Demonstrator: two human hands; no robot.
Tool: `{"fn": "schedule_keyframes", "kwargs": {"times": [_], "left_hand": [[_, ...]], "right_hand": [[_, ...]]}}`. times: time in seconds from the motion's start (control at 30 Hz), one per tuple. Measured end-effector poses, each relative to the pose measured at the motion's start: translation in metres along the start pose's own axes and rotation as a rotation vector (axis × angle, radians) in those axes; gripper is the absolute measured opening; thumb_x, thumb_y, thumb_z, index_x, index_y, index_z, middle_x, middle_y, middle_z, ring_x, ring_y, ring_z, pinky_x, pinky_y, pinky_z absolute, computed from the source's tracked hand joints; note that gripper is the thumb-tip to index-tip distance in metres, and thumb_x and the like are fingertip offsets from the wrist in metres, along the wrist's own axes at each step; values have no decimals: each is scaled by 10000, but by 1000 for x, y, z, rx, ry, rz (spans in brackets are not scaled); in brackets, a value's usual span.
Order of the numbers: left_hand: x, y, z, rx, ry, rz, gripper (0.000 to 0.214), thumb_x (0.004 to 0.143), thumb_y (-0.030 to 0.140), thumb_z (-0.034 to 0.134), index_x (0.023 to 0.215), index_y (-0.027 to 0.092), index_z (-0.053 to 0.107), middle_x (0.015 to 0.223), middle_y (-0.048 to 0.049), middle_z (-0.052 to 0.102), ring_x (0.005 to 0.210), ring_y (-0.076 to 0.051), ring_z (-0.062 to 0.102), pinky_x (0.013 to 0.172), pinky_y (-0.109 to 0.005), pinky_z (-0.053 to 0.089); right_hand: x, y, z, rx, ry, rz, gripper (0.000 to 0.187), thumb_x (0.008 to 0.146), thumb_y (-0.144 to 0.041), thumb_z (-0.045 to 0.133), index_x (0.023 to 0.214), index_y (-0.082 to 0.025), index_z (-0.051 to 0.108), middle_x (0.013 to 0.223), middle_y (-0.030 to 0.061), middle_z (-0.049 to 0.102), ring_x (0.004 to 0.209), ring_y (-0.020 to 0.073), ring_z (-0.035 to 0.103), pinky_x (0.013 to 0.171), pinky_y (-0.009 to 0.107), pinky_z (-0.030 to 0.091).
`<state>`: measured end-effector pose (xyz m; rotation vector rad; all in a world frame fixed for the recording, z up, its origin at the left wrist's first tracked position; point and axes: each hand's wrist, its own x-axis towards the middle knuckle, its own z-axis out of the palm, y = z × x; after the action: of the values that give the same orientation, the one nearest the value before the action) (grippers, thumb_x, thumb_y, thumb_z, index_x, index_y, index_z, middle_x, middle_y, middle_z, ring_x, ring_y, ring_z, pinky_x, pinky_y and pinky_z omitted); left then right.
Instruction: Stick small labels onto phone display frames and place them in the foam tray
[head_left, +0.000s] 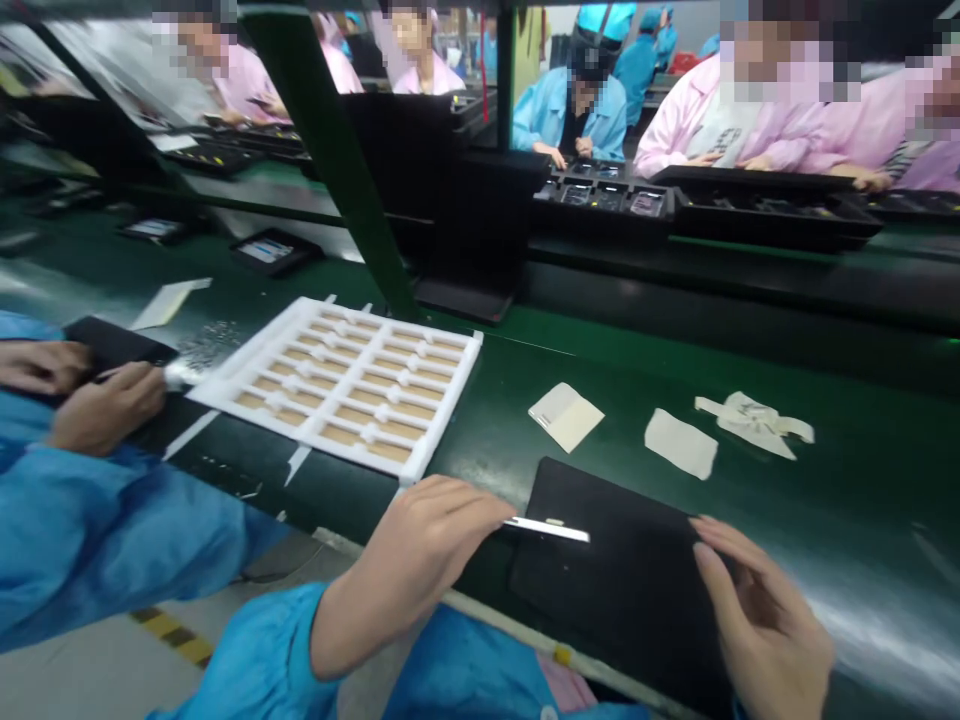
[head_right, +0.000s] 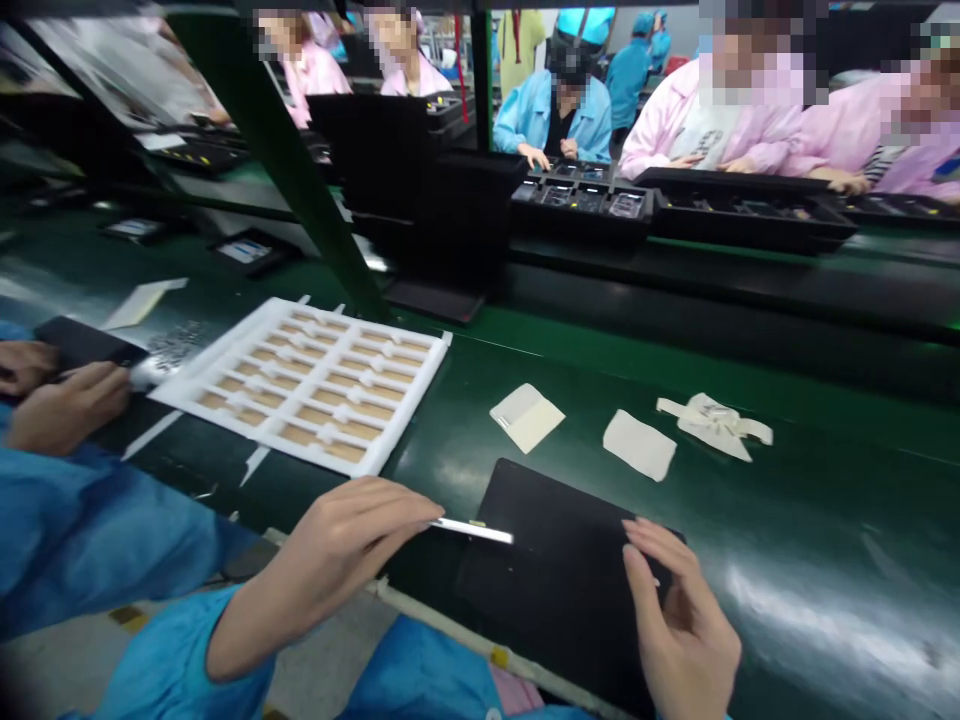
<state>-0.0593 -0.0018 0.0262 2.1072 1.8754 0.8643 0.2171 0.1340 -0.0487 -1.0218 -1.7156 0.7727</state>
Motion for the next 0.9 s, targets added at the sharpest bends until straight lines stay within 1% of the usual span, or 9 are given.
{"fn": "schedule_keyframes", "kwargs": {"times": [0.07,0.13,0.27,0.4,0.5,0.67,0.73,0.83,0.9], "left_hand": [[-3,-5,-8,19,23,-20,198,980,160,529,1145,224,618,1048,-5,719,930,-165,671,785,-296,506],[-4,-8,-7,24,22,-32,209,976,156,536,1156,227,617,1056,-4,718,934,-165,670,786,-292,509],[-1,-10,17,-18,27,-9,229,969,128,538,1165,227,602,1071,2,712,946,-165,663,811,-304,501],[6,-6,42,-33,41,23,195,972,129,524,1133,209,600,1046,-13,717,927,-186,666,801,-324,495],[10,-3,51,-47,20,28,176,978,130,504,1104,204,602,1021,-18,720,898,-195,671,770,-329,492],[12,0,53,-57,-9,14,193,990,154,484,1150,215,574,1040,-19,711,912,-201,667,783,-337,492],[12,1,54,-55,-17,-32,190,996,164,474,1162,213,551,1028,-21,705,888,-198,665,776,-335,495],[12,4,56,-87,-55,-121,143,1002,176,461,1118,222,530,1006,-7,688,866,-188,653,766,-323,496],[13,6,59,-112,-75,-147,121,1000,174,461,1092,230,518,995,3,679,867,-184,648,764,-316,495]], "right_hand": [[-8,1,9,-4,-36,-33,100,870,-234,675,960,-198,700,996,80,707,969,253,673,855,392,554],[-14,-7,19,14,-93,-146,107,878,-159,651,967,-198,694,987,67,704,967,234,673,889,391,549],[-18,-29,37,20,-197,-450,286,846,17,615,1051,-171,681,1024,72,693,1012,217,655,976,432,522],[-12,-38,50,-158,-241,-640,356,867,23,591,1160,-164,670,1175,116,655,1131,242,601,996,462,500],[-9,-36,54,-256,-279,-687,342,890,-1,585,1183,-158,667,1229,141,633,1177,258,574,1000,476,488],[-7,-29,53,-335,-318,-780,329,921,-4,528,1199,-118,662,1263,163,627,1234,280,538,1021,494,455],[-7,-27,53,-353,-331,-826,314,931,-8,516,1197,-93,660,1262,165,635,1243,284,532,1037,498,437],[-6,-26,54,-332,-333,-874,274,935,-10,518,1163,-56,665,1215,155,669,1221,272,548,1057,482,420],[-6,-26,55,-315,-332,-895,244,939,-12,518,1125,-45,672,1174,138,693,1194,257,567,1070,467,407]]}}
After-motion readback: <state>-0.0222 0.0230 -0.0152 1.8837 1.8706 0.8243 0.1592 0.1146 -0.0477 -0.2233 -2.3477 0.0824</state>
